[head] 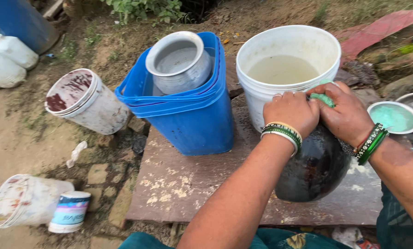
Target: The person scrubs a black metal pot with a scrub pad and soapy water on a wooden platform next to several buckets.
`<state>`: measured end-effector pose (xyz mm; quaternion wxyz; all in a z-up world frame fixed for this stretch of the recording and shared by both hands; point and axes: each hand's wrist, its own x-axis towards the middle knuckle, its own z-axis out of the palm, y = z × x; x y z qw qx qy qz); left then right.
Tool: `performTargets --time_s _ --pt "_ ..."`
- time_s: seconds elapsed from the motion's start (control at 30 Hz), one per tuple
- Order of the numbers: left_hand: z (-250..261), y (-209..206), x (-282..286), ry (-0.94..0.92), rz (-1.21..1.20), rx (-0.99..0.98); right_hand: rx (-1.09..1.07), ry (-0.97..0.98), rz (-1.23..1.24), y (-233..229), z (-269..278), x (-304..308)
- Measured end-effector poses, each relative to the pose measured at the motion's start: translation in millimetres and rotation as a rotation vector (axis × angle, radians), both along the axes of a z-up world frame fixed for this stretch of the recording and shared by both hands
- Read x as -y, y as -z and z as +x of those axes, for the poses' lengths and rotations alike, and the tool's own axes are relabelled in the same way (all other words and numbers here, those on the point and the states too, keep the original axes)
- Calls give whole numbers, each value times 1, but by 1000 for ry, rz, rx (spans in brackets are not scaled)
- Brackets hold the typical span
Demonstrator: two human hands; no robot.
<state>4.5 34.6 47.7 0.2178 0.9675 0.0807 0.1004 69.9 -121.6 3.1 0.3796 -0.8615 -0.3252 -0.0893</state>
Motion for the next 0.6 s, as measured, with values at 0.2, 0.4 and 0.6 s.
performTargets --time_s 0.2,0.4,0.6 --pt "-23 -10 -30 -153 -92 -254 -340 298 -195 30 25 -12" --pt "-39 12 -86 -344 -123 -362 75 245 -311 19 -77 -66" --pt "-42 35 -110 -490 -244 -393 578 -265 -93 35 -180 -26"
